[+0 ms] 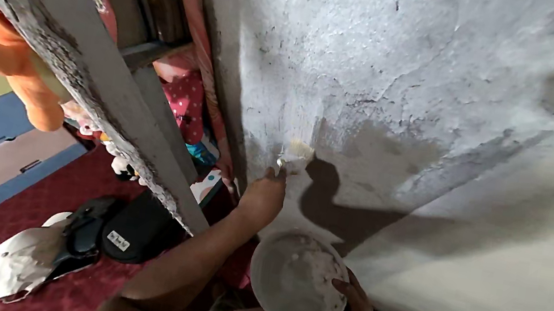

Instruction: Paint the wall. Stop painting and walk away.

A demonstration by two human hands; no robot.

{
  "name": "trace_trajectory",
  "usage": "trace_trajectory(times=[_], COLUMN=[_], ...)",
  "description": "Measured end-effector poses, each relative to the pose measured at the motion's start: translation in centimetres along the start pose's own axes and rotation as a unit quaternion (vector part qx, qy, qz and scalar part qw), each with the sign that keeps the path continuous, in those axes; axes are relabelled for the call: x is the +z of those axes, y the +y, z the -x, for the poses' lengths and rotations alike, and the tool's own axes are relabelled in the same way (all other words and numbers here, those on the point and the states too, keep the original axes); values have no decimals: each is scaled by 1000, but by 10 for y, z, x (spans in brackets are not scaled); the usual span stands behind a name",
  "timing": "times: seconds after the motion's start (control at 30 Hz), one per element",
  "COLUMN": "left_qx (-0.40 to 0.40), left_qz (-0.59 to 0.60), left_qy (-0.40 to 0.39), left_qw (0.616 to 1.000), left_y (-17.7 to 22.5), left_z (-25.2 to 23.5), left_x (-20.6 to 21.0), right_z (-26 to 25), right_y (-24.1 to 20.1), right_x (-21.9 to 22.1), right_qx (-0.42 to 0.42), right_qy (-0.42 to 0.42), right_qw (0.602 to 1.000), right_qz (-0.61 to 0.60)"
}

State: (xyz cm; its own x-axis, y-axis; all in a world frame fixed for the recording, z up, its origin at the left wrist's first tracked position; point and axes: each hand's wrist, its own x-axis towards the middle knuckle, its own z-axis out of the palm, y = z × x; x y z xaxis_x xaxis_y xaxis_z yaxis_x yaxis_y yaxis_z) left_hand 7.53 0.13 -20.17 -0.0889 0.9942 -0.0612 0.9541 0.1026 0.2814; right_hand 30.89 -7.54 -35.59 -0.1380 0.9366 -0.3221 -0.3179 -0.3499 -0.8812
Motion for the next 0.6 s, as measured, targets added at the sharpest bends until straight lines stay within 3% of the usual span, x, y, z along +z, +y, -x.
trace_trajectory(times=[0.1, 0.23, 0.33, 0.4, 0.5, 0.6], left_qx=[11, 103, 122, 93, 22, 17], left_qz=[1, 30, 26, 7, -23, -11], left_qy=[8, 220, 262, 189, -14, -30], left_qw=[1000, 969, 957, 978, 999, 999], left_y=[10, 22, 22, 17, 14, 20], left_z=[9, 22, 16, 9, -2, 4], left_x=[-29, -69, -51, -19, 7, -18], right_z=[0, 0, 2, 3, 3, 4], right_y=[-1, -1, 0, 1, 6, 5], right_x=[2, 5, 6, 5, 2, 3], right_qx=[0, 0, -4, -6, -8, -10], right_qy=[1, 8, -4, -8, -7, 3], right_qw=[1000, 1000, 1000, 1000, 1000, 1000], right_qz=[5, 4, 3, 9, 14, 10])
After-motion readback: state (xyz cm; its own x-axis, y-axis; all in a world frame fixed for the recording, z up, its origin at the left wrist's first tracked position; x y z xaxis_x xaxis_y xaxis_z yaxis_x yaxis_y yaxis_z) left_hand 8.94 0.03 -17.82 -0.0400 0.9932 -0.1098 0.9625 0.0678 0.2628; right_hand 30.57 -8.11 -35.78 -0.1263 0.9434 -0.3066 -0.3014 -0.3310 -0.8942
